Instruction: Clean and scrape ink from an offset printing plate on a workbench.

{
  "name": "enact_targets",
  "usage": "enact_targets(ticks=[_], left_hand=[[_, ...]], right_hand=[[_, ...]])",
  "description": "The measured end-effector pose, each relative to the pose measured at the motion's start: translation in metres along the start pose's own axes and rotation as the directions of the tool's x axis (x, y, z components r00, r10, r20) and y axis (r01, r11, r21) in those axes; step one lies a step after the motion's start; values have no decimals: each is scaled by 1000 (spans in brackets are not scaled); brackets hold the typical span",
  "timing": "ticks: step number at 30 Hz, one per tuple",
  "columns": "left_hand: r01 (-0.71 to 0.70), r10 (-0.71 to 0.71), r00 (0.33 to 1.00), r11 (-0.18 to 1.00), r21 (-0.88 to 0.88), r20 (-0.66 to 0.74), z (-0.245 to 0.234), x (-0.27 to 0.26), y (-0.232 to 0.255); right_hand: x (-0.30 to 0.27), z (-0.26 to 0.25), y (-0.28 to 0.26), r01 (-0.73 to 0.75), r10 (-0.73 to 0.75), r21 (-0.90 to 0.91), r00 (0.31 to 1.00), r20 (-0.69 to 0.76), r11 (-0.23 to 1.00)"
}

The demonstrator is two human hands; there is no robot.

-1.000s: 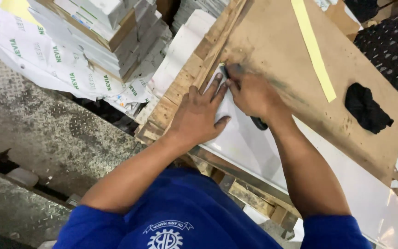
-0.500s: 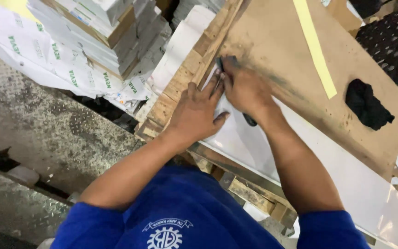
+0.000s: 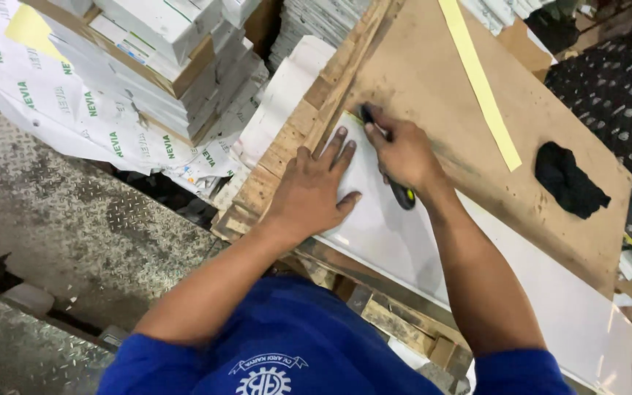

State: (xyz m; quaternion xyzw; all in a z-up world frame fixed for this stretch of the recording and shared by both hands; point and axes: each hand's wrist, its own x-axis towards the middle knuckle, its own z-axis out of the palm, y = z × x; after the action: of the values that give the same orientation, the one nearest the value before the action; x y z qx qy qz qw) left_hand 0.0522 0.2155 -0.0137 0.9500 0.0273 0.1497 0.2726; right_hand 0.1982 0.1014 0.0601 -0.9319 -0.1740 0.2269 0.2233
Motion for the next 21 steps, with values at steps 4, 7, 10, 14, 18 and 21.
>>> enact_targets(ticks=[4, 7, 10, 14, 18, 21], left_hand=[[24, -21, 998, 999, -42, 54, 8, -8, 3], [-28, 28, 1000, 1000, 14, -13, 10, -9, 5], [-12, 14, 999, 999, 39, -46, -1, 5, -2], [45, -43, 997, 998, -38, 69, 3, -11, 4], [-13, 13, 1000, 999, -29, -18, 10, -3, 2], [63, -62, 997, 998, -16, 55, 4, -2, 0]], right_hand=[[5, 22, 37, 501, -527, -293, 849, -14, 814], [2, 21, 20, 268, -355, -488, 930, -93, 831], [23, 10, 19, 349, -405, -431, 913, -43, 832], [18, 14, 22, 450, -477, -454, 877, 60, 769], [2, -10, -7, 384, -399, -486, 914, 77, 785], [-22, -16, -49, 35, 90, -493, 969, 228, 870]])
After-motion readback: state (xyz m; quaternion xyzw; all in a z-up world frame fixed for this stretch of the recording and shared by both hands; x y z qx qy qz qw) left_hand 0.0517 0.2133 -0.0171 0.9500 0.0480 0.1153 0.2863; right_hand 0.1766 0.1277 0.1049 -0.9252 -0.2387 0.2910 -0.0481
